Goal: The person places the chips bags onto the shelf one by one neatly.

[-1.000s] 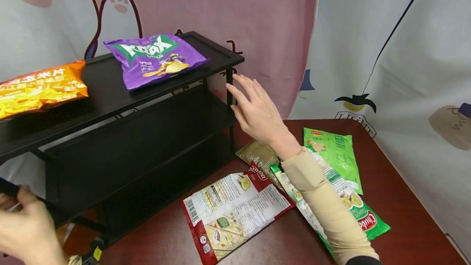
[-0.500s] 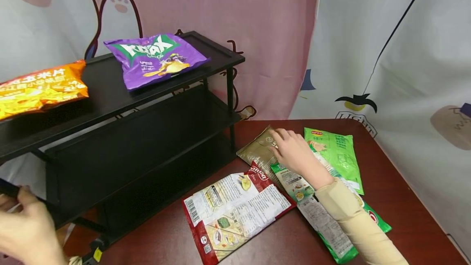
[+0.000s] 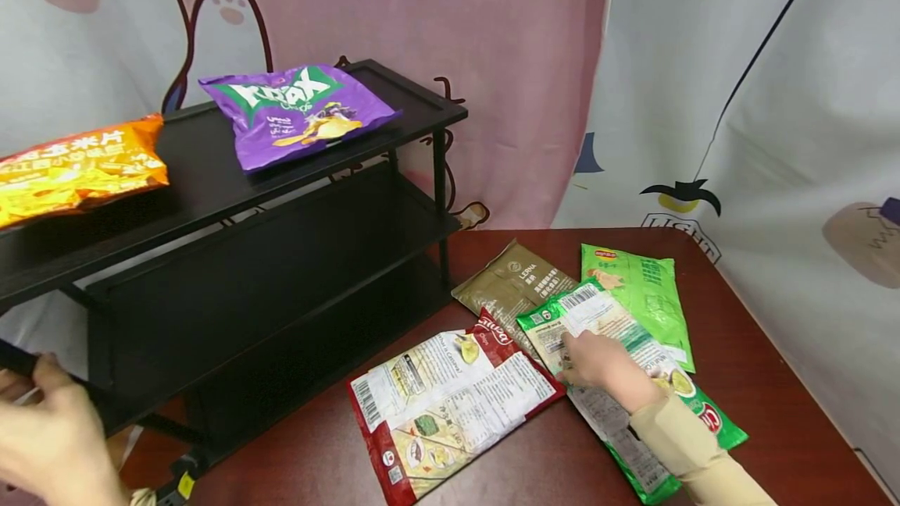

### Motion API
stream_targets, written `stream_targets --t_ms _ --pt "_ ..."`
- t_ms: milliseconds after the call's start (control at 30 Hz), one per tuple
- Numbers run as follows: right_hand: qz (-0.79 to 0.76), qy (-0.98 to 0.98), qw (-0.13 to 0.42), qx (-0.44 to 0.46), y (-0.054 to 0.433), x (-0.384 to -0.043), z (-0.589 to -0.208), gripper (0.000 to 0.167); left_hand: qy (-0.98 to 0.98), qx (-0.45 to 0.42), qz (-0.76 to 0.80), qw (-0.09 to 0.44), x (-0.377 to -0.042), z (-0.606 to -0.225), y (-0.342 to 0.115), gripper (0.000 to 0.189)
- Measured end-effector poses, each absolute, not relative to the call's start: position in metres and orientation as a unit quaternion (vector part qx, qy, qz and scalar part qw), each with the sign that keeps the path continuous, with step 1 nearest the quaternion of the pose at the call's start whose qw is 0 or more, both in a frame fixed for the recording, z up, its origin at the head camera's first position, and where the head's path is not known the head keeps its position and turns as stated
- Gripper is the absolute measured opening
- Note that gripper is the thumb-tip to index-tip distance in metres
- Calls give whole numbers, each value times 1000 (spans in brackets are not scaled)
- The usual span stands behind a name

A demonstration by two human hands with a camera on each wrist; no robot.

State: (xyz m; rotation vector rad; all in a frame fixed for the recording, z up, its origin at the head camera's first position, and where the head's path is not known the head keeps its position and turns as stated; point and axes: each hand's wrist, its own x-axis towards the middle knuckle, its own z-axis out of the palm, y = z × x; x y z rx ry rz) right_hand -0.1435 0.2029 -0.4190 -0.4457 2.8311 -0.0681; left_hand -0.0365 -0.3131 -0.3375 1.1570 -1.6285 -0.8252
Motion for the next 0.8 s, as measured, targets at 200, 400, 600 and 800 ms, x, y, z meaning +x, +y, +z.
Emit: stream_targets --t_ms 200,400,600,800 --pt "-30 977 136 -159 204 -132 -430 54 -662 484 -339 461 -37 -336 -312 10" --pt "-35 974 106 -197 207 -133 -438 50 -660 486 -339 463 -37 -337 -313 18" --pt "-44 971 80 -222 211 -133 -444 44 -660 489 -338 459 -38 -336 -312 19" --pt "-62 964 70 -247 215 -133 -446 40 -662 486 -341 458 -37 -336 -312 15"
